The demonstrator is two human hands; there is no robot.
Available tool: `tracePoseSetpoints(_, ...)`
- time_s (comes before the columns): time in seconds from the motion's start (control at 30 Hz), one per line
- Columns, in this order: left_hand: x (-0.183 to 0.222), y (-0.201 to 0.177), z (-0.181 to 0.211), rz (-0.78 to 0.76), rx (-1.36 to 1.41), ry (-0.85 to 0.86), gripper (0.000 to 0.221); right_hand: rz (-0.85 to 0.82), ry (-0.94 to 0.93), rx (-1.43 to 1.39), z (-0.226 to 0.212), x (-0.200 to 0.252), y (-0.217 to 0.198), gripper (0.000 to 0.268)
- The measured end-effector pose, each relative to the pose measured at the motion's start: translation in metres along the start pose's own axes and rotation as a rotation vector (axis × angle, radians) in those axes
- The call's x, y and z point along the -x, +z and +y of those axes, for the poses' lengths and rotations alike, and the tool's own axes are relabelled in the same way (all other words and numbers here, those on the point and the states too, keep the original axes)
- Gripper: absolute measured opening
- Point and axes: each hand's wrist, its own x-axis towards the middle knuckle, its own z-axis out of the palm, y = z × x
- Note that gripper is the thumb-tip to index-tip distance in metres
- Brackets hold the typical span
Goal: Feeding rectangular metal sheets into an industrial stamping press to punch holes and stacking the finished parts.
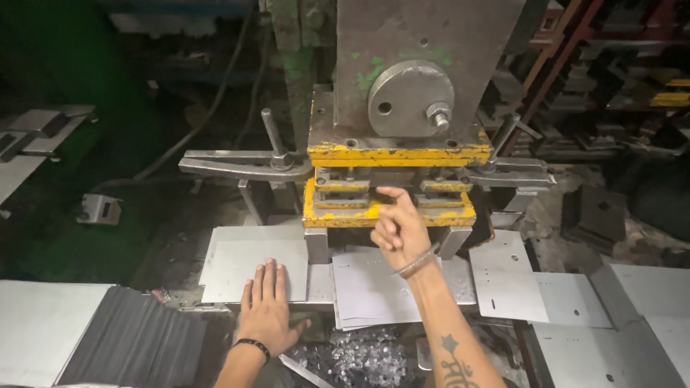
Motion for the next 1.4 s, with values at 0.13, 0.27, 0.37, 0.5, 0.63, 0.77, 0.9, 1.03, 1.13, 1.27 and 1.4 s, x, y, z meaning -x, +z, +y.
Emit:
tracePoseSetpoints(0.13,0.004,0.002,0.001,-0.015,-0.021,0.000,0.124,-0.029,0.041,0.081,-0.017,0.005,0.028,0.031)
tracePoseSetpoints(0.27,0.005,0.000,-0.003,0.004,-0.020,0.020,0.125,-0.005,0.105,0.243,-0.019,-0.006,0.044,0.026)
tracePoseSetpoints(0.37,0.005,-0.005,-0.001,-0.013,-0.023,0.008,0.123,0.202,0.148,0.352,0.004,-0.003,0.033,0.015)
tracePoseSetpoints(0.5,0.007,-0.006,0.000,-0.022,-0.017,-0.008,0.123,0.512,0.161,0.334,0.006,-0.006,0.027,0.010)
tracePoseSetpoints(0.63,0.007,-0.005,-0.002,-0.041,-0.007,-0.004,0.123,0.642,0.144,0.178,0.005,-0.051,-0.016,0.013)
tracePoseSetpoints(0.77,0.006,-0.006,-0.002,-0.046,-0.010,-0.003,0.121,0.570,0.078,0.143,0.009,-0.047,-0.031,0.016)
tracePoseSetpoints(0.9,0.007,-0.010,-0.002,-0.065,-0.004,-0.003,0.121,0.644,0.018,0.192,0.033,0.065,0.002,0.013)
tracePoseSetpoints(1.03,-0.006,0.018,-0.020,0.024,0.118,0.034,0.114,0.507,-0.104,0.298,0.084,0.137,-0.034,0.020)
tracePoseSetpoints(1.13,-0.011,0.047,-0.030,0.193,0.565,0.073,0.090,0.503,-0.077,0.278,0.107,0.162,-0.043,0.020)
tracePoseSetpoints(1.27,0.018,0.032,-0.012,0.099,1.634,-0.086,0.054,0.434,-0.026,0.246,0.129,0.166,-0.041,0.023)
tracePoseSetpoints(1.4,0.056,-0.008,0.000,-0.044,1.798,-0.246,0.044,0.356,0.063,0.270,0.134,0.158,-0.016,0.024)
